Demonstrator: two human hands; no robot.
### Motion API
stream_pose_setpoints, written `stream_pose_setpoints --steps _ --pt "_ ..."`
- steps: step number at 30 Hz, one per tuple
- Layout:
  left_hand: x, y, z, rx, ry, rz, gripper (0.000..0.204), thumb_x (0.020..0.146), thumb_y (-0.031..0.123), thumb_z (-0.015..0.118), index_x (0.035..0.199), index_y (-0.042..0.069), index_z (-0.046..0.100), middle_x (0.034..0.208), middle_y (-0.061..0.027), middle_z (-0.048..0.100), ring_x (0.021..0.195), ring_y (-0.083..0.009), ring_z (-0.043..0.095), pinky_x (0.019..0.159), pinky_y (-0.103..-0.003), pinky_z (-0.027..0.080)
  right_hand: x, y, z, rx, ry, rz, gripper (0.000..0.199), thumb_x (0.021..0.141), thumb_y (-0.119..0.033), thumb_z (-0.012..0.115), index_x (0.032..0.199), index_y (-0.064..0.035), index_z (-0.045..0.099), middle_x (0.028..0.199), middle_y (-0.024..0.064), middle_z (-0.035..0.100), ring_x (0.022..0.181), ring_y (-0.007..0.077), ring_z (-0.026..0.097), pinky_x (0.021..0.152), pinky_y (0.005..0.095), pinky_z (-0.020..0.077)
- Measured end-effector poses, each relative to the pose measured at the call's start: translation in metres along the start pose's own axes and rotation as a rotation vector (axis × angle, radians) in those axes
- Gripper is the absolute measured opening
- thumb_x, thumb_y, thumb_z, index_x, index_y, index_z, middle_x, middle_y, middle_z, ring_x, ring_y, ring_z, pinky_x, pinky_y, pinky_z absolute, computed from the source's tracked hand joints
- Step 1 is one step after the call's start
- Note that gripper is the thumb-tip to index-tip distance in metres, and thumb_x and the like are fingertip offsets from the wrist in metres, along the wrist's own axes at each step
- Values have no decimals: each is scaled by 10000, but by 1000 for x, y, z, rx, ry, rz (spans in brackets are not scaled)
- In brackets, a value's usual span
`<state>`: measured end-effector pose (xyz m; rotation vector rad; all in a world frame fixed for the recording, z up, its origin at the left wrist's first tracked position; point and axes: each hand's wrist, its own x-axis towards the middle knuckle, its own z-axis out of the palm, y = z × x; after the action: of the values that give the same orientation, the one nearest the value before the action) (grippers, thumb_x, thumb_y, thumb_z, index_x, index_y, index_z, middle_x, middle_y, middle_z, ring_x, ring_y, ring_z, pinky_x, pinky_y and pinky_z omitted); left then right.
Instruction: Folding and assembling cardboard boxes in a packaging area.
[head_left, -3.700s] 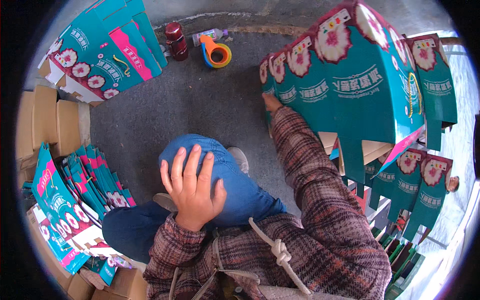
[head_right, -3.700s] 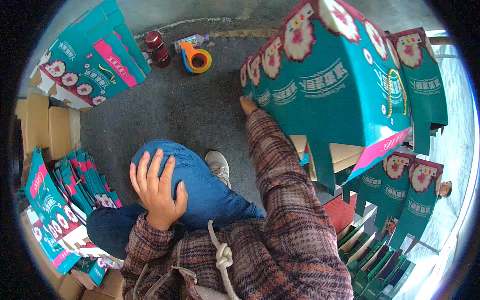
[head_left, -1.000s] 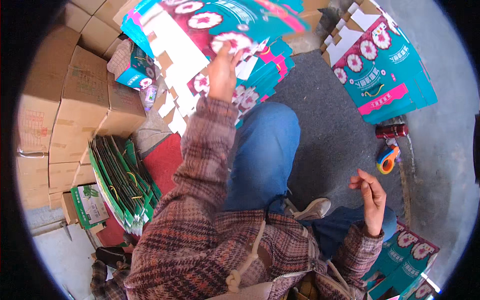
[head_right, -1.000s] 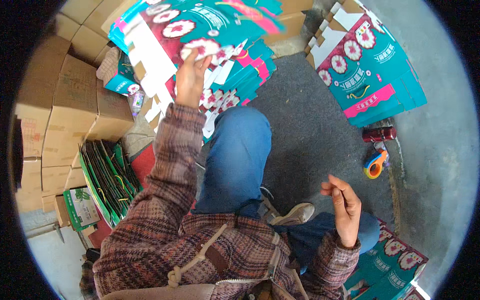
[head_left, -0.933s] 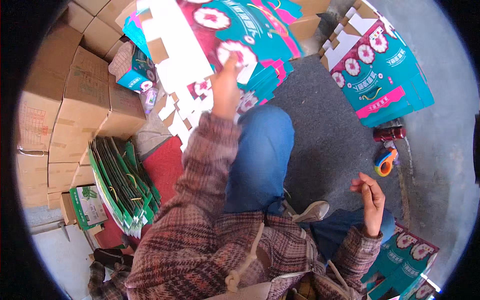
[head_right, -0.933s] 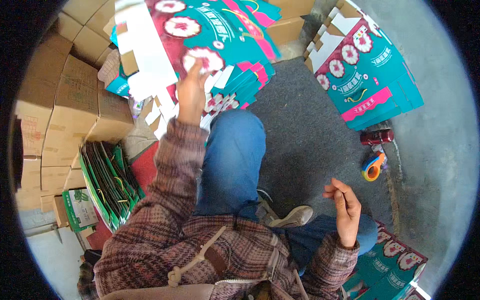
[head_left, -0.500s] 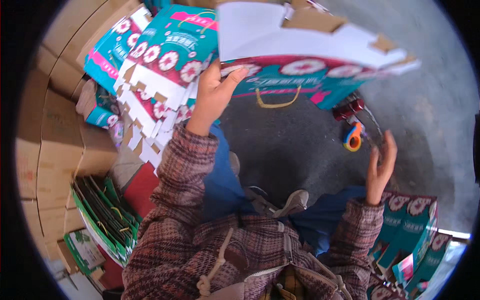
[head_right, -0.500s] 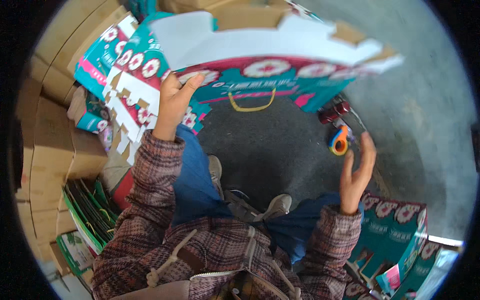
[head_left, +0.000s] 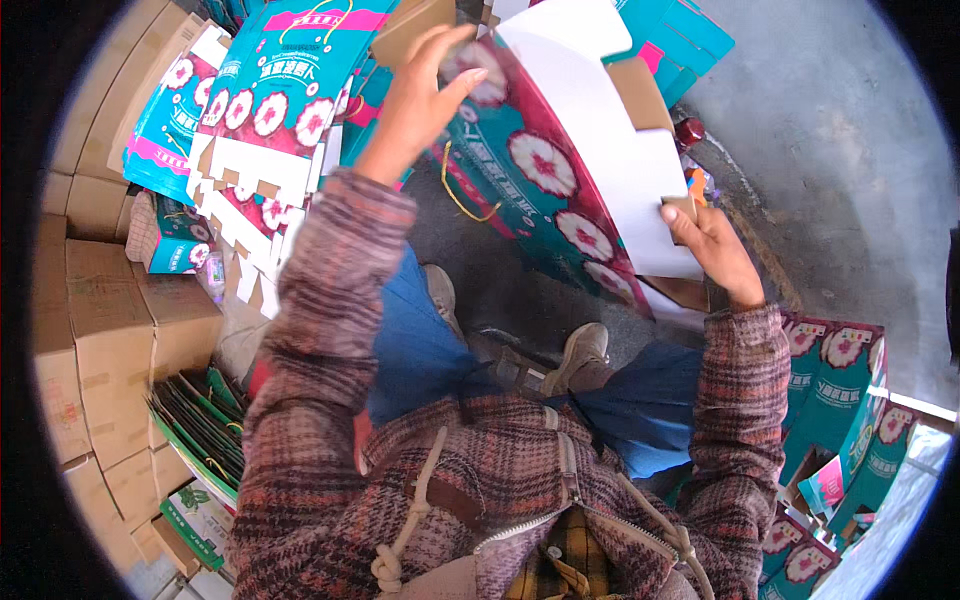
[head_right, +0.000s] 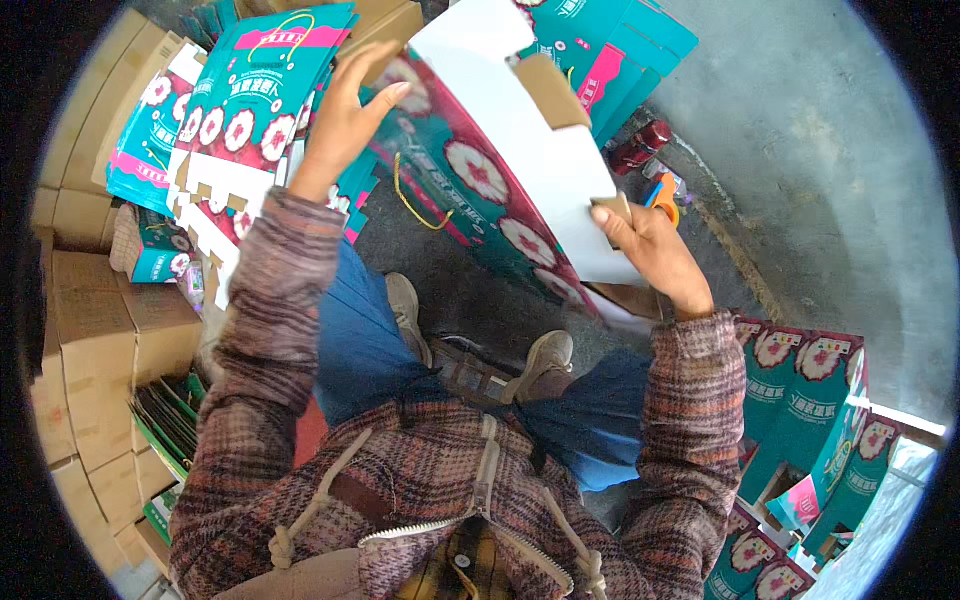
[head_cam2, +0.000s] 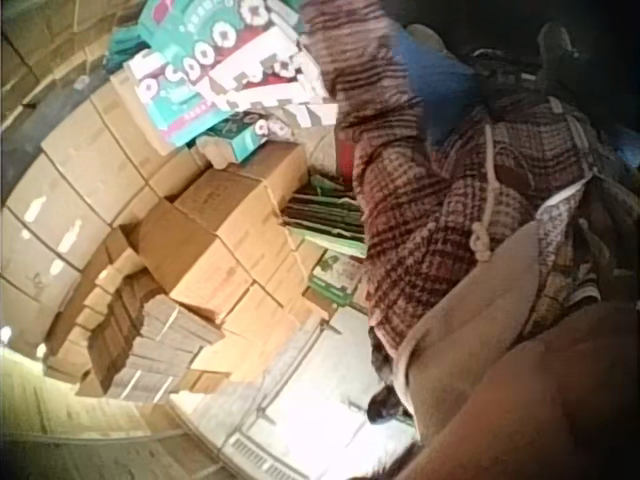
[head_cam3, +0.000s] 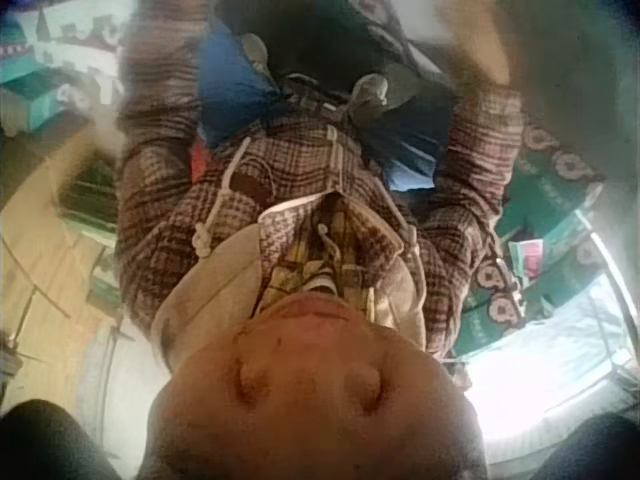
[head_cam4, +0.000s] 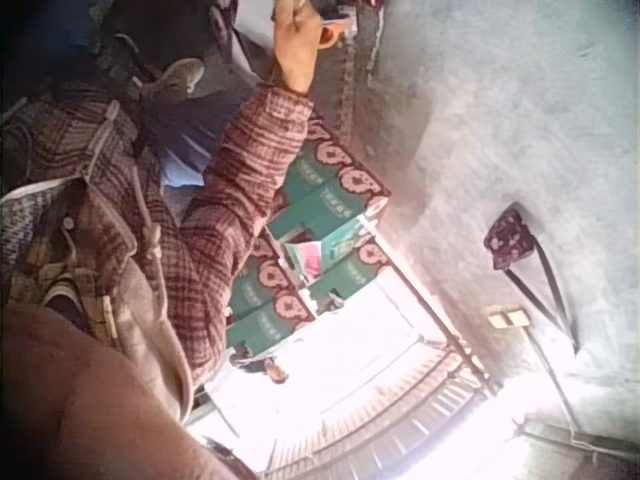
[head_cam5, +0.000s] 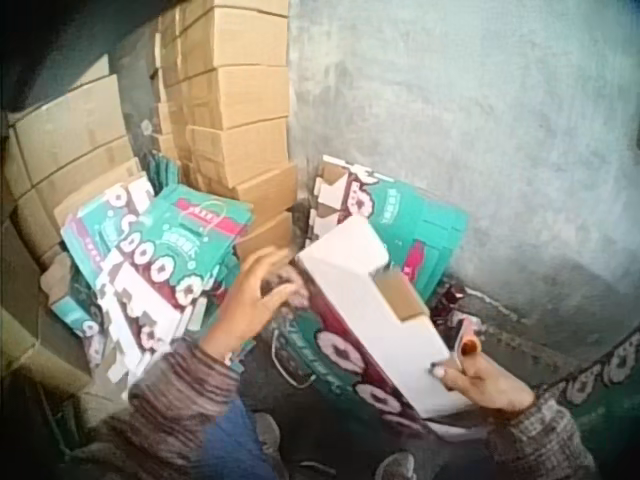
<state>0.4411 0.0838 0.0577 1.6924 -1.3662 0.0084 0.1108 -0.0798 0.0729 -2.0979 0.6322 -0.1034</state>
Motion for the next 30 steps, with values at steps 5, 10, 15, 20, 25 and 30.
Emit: stream_pose_setpoints --steps 5,10,15,20,25,30 --pt "-66 74 83 -165 -133 -59 1023 670 393 813 1408 -57 264 1455 -256 287 1375 -366 261 1129 -429 219 26 16 1 189 29 127 481 958 -473 473 1058 -30 633 832 15 634 769 91 585 631 255 487" --pt "-99 108 129 -315 -146 -94 940 765 327 752 1428 -59 209 1447 -289 268 1346 -404 301 1092 -438 279 33 6 15 587 145 176 466 965 -402 483 1228 -21 537 1087 74 633 941 153 634 731 320 560" --pt "-100 88 134 -342 -138 -217 614 911 192 538 1422 -12 264 1372 -258 401 1242 -394 442 996 -405 401 26 25 17 635 152 213 426 946 -337 536 1210 -3 546 1074 71 637 929 146 638 689 286 566" --pt "-117 84 96 -221 -119 -139 551 923 100 476 1439 78 284 1395 -217 392 1256 -374 433 996 -397 412 11 71 -29 477 359 277 393 928 -316 531 1124 20 589 944 75 661 786 138 644 586 238 520" --pt "-165 81 67 -31 -332 9 581 912 74 505 1447 144 289 1401 -223 376 1234 -376 460 969 -399 446 20 93 -46 496 419 273 362 923 -290 532 1043 47 589 857 85 645 641 147 631 567 249 517" --pt "-158 96 65 211 -590 131 841 720 86 713 1447 215 309 1420 -227 333 1154 -372 530 892 -390 507 44 107 -29 305 398 272 306 896 -249 549 937 50 597 802 81 646 610 164 621 517 306 497"
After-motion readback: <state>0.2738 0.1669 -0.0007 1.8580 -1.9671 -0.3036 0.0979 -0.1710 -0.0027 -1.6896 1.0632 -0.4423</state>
